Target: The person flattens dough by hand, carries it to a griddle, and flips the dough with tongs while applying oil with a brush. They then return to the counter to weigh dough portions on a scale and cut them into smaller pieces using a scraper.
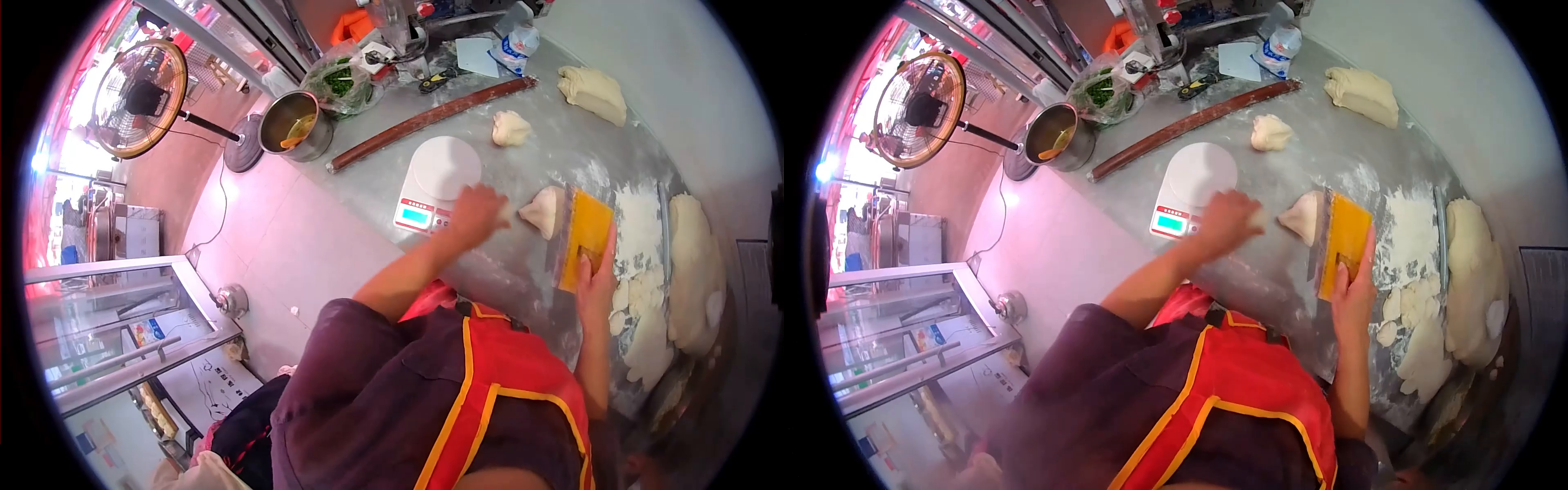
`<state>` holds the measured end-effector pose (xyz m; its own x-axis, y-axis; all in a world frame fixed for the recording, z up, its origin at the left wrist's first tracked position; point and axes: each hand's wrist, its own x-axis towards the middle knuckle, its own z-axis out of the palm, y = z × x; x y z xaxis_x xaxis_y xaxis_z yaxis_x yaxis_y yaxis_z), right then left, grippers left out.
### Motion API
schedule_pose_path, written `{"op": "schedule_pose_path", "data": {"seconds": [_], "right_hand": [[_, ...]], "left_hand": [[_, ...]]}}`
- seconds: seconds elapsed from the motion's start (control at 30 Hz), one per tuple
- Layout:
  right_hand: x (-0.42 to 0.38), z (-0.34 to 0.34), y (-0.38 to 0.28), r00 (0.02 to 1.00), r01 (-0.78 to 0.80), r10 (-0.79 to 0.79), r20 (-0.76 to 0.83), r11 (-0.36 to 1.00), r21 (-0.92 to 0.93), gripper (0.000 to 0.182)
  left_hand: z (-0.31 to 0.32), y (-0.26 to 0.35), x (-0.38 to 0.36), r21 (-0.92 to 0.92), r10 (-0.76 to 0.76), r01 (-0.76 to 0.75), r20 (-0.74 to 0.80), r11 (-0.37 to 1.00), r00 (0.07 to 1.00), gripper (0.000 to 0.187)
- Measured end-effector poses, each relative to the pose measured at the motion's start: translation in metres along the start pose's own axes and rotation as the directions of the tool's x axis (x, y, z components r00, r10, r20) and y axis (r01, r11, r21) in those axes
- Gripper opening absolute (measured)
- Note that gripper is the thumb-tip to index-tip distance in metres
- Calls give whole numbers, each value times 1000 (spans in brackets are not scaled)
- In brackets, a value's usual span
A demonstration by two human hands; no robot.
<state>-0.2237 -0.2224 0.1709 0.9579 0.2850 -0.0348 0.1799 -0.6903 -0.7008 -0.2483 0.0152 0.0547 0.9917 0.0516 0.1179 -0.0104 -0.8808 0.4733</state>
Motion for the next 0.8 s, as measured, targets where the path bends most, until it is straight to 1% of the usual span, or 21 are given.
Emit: {"op": "schedule_pose_path", "data": {"seconds": [0.03,0.07,0.13,0.17,0.27,0.33,0.37,0.47,0.53,0.63,0.73,0.8], "right_hand": [[0,1,4,996,79,-80,-32,997,-16,68],[-1,1,6,996,87,-87,-29,996,-11,68],[-1,2,6,995,100,-100,-28,995,2,67],[-2,1,5,996,88,-88,-20,996,10,67],[-5,0,2,999,49,-49,6,999,24,67],[-8,0,5,1000,10,-11,25,1000,26,67],[-9,0,6,999,34,-34,13,999,24,67],[-10,2,13,993,112,-111,-31,994,12,68],[-10,3,17,984,170,-170,-57,985,3,68],[-11,2,18,994,105,-103,-35,993,61,68],[-12,-2,14,995,-77,72,64,994,72,68],[-11,3,19,998,69,-69,3,997,23,67]], "left_hand": [[13,13,-5,-33,32,-30,39,999,999,45],[26,22,-10,-69,64,-59,78,996,995,46],[49,36,-17,-47,83,-78,102,996,991,54],[51,42,-21,-38,92,-88,119,995,989,57],[52,51,-27,19,27,-33,245,999,969,72],[55,51,-29,44,49,-59,199,997,979,80],[56,51,-30,59,61,-72,176,996,983,84],[55,52,-36,132,23,-53,222,990,975,83],[63,49,-43,105,52,-75,211,992,976,82],[70,43,-49,77,82,-95,165,992,983,78],[67,44,-50,10,86,-88,116,996,989,72],[69,43,-50,-58,82,-78,65,995,994,66]]}}
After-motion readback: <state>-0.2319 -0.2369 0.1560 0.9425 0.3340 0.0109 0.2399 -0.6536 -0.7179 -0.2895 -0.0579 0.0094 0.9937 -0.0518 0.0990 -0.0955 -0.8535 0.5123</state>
